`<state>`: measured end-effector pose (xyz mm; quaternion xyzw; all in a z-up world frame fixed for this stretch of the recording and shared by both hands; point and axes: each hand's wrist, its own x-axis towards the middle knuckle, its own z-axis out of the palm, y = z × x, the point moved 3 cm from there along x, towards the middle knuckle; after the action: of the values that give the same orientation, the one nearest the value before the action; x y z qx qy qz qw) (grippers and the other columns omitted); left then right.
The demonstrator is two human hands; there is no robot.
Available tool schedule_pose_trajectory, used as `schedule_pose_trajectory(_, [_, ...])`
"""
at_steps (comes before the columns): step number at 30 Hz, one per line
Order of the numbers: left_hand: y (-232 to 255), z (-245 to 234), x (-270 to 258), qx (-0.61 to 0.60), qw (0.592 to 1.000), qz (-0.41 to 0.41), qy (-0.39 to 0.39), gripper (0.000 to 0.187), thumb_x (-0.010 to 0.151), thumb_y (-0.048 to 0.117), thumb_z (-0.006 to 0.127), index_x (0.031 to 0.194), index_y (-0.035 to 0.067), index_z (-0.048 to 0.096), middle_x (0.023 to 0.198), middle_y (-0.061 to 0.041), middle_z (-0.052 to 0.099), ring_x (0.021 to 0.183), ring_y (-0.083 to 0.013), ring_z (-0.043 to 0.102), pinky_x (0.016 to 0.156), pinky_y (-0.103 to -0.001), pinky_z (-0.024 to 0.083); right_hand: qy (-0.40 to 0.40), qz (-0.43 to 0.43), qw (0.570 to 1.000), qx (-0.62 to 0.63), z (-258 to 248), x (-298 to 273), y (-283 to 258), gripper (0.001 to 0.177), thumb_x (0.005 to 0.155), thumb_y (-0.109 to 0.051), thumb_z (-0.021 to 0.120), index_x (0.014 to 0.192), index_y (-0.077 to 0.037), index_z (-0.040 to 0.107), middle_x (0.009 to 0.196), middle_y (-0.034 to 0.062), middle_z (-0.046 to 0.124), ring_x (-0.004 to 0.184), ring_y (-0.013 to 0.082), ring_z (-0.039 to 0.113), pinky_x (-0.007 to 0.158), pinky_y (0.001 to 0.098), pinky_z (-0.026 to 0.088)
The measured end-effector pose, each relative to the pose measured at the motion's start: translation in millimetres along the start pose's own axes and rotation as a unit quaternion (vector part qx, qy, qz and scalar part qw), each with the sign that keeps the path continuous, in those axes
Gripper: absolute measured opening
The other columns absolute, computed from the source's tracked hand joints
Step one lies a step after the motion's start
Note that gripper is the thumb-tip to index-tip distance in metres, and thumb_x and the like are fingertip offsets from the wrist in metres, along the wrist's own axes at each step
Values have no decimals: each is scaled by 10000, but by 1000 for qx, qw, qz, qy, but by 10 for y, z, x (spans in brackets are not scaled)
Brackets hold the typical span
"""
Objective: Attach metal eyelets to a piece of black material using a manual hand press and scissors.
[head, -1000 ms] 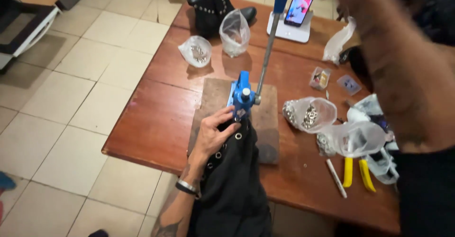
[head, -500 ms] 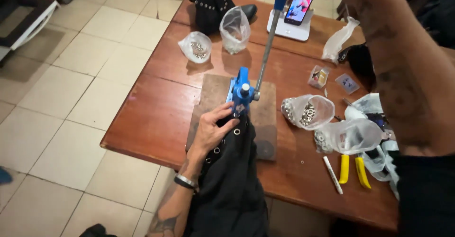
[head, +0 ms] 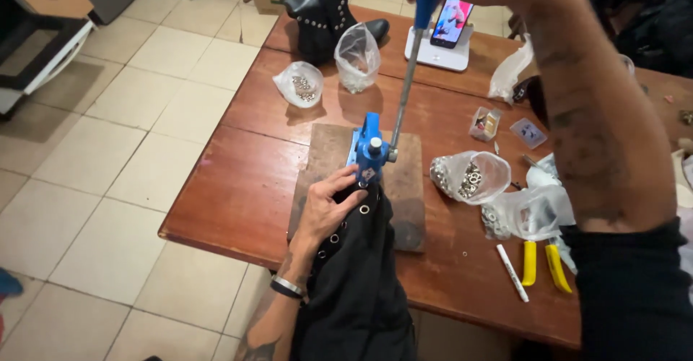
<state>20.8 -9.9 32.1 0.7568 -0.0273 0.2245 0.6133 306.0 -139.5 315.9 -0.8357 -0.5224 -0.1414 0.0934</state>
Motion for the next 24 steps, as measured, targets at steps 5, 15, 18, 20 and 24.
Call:
schedule_pose_trajectory(5, [-52, -6, 57, -13, 1000, 10, -4, 359, 829, 106, 821, 1175, 51, 745, 1327, -165, 712, 1221, -257, 699, 1036, -351, 527, 40, 4, 999, 36, 60, -68, -207, 559, 1027, -599, 695, 901, -56, 727, 678, 41, 619, 545, 191, 571, 500, 350, 461])
schedule_pose_trajectory(15, [7, -66, -45, -104, 992, -70, 6, 499, 862, 134, 779, 1337, 57, 647, 1317, -149, 707, 1118, -225, 695, 980, -333, 541, 276, 251, 885, 278, 722, -2021, -1359, 188, 1064, -173, 679, 999, 3, 676, 822, 72, 701, 690, 141, 679, 636, 315, 526])
schedule_pose_trajectory(18, [-100, -169, -62, -108, 984, -142, 21, 521, 907, 186, 718, 1398, 84, 580, 1287, -109, 702, 1015, -189, 706, 902, -320, 562, 121, 340, 819, 446, 1667, -2283, -1529, 236, 946, -192, 662, 1134, -49, 662, 925, 32, 725, 821, 117, 680, 729, 274, 566])
schedule_pose_trajectory(20, [-141, -202, -116, -78, 979, -187, 30, 498, 935, 217, 686, 1401, 88, 568, 1247, -95, 710, 975, -165, 716, 861, -312, 574, 33, 387, 703, 596, 2105, -2381, -1648, 276, 966, -233, 631, 1214, -113, 629, 986, -40, 729, 875, 65, 673, 783, 238, 571])
schedule_pose_trajectory(24, [-153, -215, -78, 95, 967, -234, -14, 334, 966, 270, 696, 1162, 2, 723, 972, -132, 764, 852, -146, 706, 754, -307, 556, 23, 377, 687, 621, 2360, -2308, -1686, 214, 1004, -205, 669, 1118, -27, 703, 898, -9, 677, 789, 68, 559, 682, 232, 432])
